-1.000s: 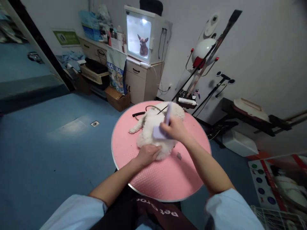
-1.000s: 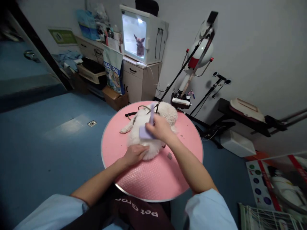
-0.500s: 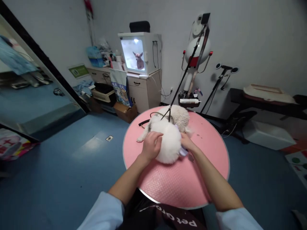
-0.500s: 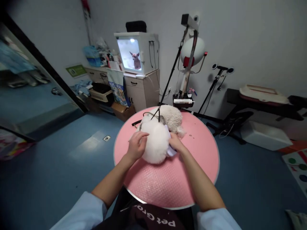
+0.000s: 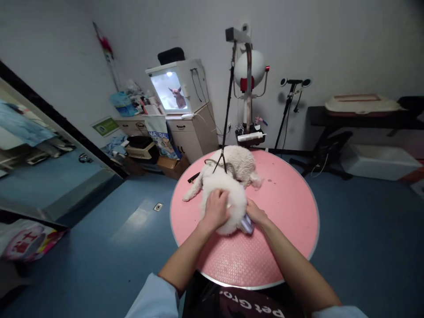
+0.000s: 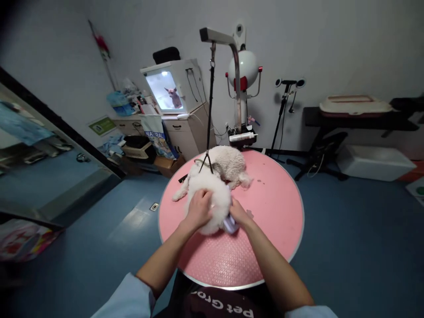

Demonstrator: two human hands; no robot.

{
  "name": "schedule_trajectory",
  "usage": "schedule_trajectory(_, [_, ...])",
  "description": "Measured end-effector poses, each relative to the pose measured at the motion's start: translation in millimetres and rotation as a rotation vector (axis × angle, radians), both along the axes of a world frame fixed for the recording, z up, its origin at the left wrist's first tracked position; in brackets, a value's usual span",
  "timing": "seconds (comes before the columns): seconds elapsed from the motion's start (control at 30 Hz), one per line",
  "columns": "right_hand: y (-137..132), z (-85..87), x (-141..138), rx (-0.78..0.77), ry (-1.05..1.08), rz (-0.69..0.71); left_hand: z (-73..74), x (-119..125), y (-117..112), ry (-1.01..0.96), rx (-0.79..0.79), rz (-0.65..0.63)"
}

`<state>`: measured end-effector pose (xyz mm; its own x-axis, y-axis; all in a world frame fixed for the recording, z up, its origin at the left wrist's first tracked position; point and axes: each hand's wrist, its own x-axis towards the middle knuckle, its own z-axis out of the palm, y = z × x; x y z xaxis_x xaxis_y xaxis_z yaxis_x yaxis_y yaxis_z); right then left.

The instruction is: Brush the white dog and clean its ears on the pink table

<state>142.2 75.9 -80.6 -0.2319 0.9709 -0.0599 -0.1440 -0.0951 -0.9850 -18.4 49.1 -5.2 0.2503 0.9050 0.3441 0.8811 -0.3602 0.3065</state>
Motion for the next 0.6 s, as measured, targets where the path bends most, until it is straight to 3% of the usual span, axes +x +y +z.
schedule_trajectory(0.1, [-2,-4.2,1,0.008,0.027,0.019,-6.3,-1,6,-0.058,-0.032,0.011])
schedule_trajectory(0.2, [-3,-6.8,4,-0.015,0.057,0.038,-12.4,-12,17,-0.149,-0.082,-0.064])
schedule_trajectory(0.27, [-4,-7.6,4,-0.042,0.075,0.04,-6.8,-20,22,-0.164,-0.056,-0.074])
schedule_trajectory(0.4, [-7,-5.0,1,-0.044,0.152,0.049,26.8,-14,13,-0.161,0.205,0.035])
schedule_trajectory(0.47, [-9,-3.2,-2,-0.049,0.223,0.047,38.6,1,4,-0.149,0.242,-0.043])
schedule_trajectory(0.53, [-12,-2.7,-4,-0.074,0.294,0.022,37.4,14,-1,-0.029,0.148,-0.156])
schedule_trajectory(0.6, [-14,-3.7,-4,-0.117,0.326,-0.003,24.5,18,1,0.094,0.107,-0.062])
